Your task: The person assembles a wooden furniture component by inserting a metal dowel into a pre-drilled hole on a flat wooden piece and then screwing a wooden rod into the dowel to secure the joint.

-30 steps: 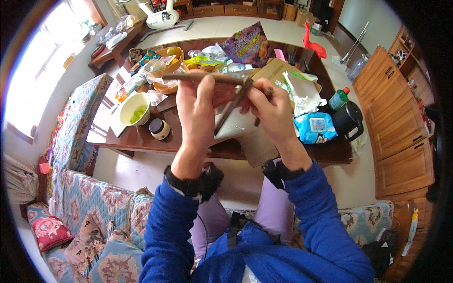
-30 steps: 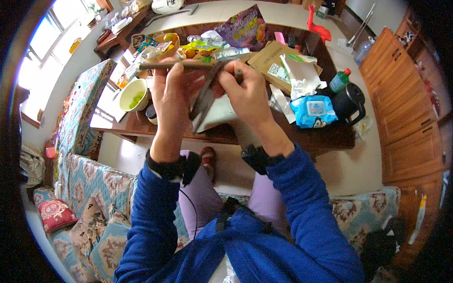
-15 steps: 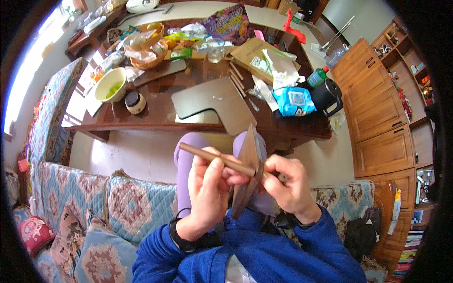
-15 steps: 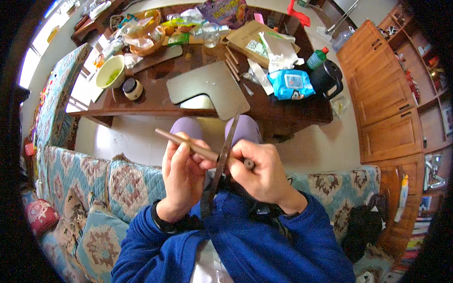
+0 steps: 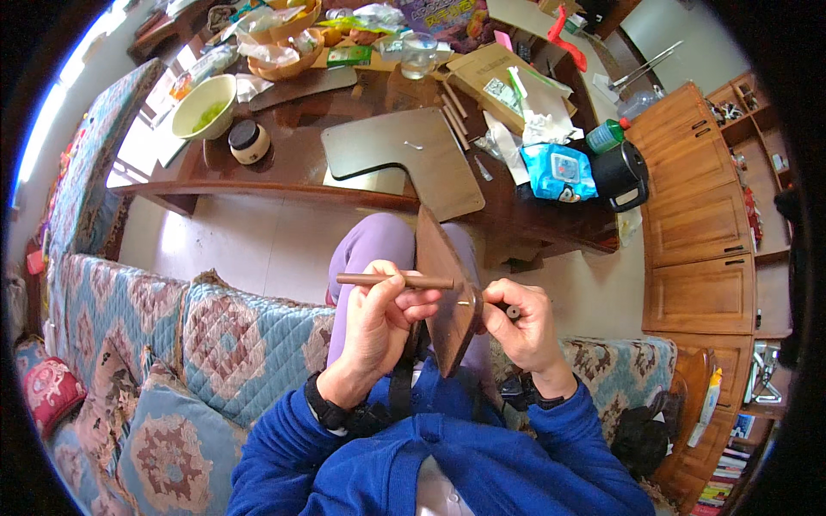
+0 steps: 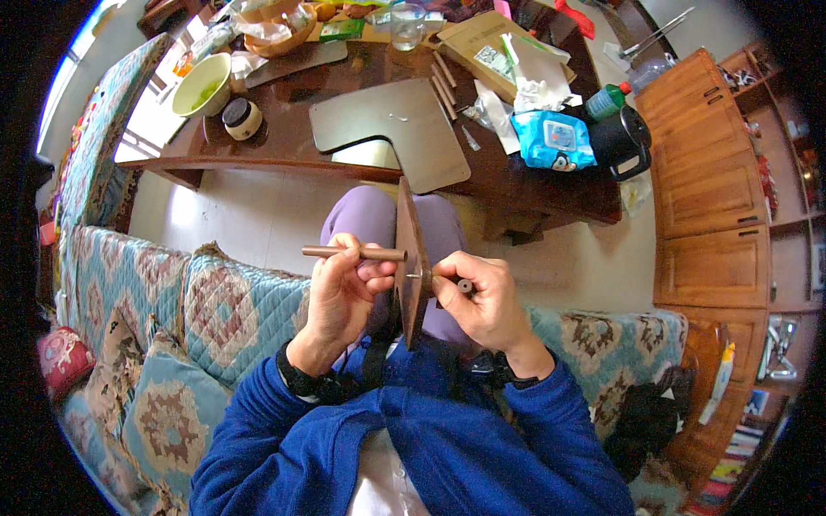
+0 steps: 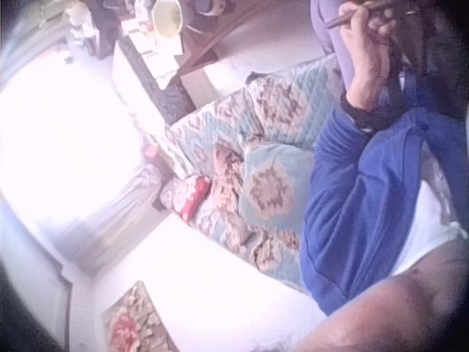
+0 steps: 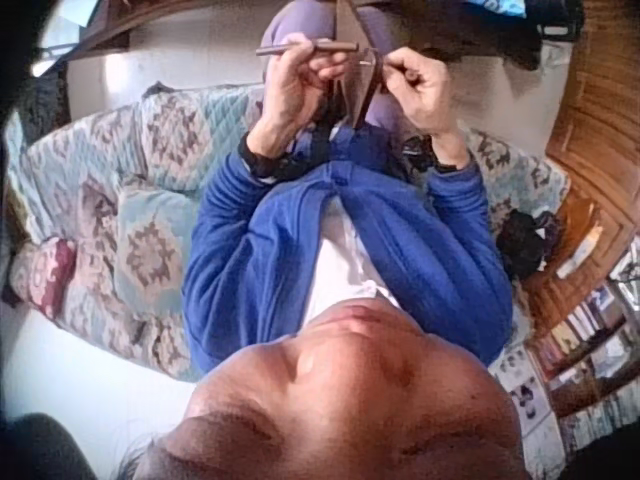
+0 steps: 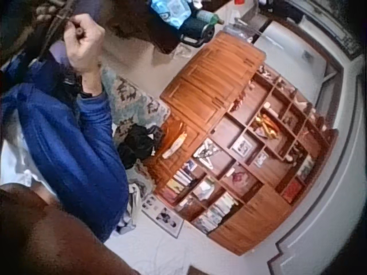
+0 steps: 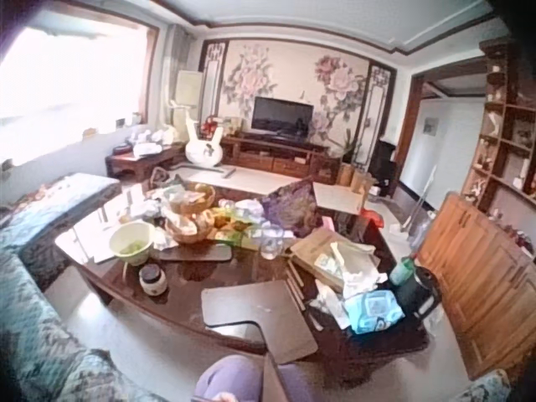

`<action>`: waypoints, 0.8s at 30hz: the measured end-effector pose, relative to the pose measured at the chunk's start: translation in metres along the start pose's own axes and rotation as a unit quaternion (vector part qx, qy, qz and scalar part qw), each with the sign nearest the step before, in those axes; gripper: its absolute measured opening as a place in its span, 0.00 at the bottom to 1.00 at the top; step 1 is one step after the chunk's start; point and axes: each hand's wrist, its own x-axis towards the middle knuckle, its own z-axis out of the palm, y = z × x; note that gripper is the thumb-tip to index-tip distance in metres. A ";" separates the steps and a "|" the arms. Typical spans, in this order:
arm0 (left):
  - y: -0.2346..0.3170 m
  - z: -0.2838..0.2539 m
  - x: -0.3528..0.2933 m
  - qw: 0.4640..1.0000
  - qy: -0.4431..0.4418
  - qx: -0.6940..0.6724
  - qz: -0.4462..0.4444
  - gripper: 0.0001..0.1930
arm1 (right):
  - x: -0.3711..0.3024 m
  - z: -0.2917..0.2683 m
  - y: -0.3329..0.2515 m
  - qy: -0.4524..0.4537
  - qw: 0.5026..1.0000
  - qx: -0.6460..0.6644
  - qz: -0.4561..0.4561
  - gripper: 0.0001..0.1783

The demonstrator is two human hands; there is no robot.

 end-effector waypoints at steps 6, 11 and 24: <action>0.016 -0.019 -0.010 0.997 -0.071 -0.005 -0.017 0.08 | 0.005 0.002 -0.004 -0.007 1.000 -0.005 0.003 0.03; 0.025 -0.028 -0.014 0.999 -0.040 -0.002 -0.015 0.10 | 0.009 0.014 -0.010 -0.011 0.999 -0.032 -0.027 0.04; 0.034 -0.050 -0.029 0.998 -0.058 -0.014 -0.012 0.10 | 0.010 0.034 -0.008 -0.023 0.994 -0.053 -0.098 0.07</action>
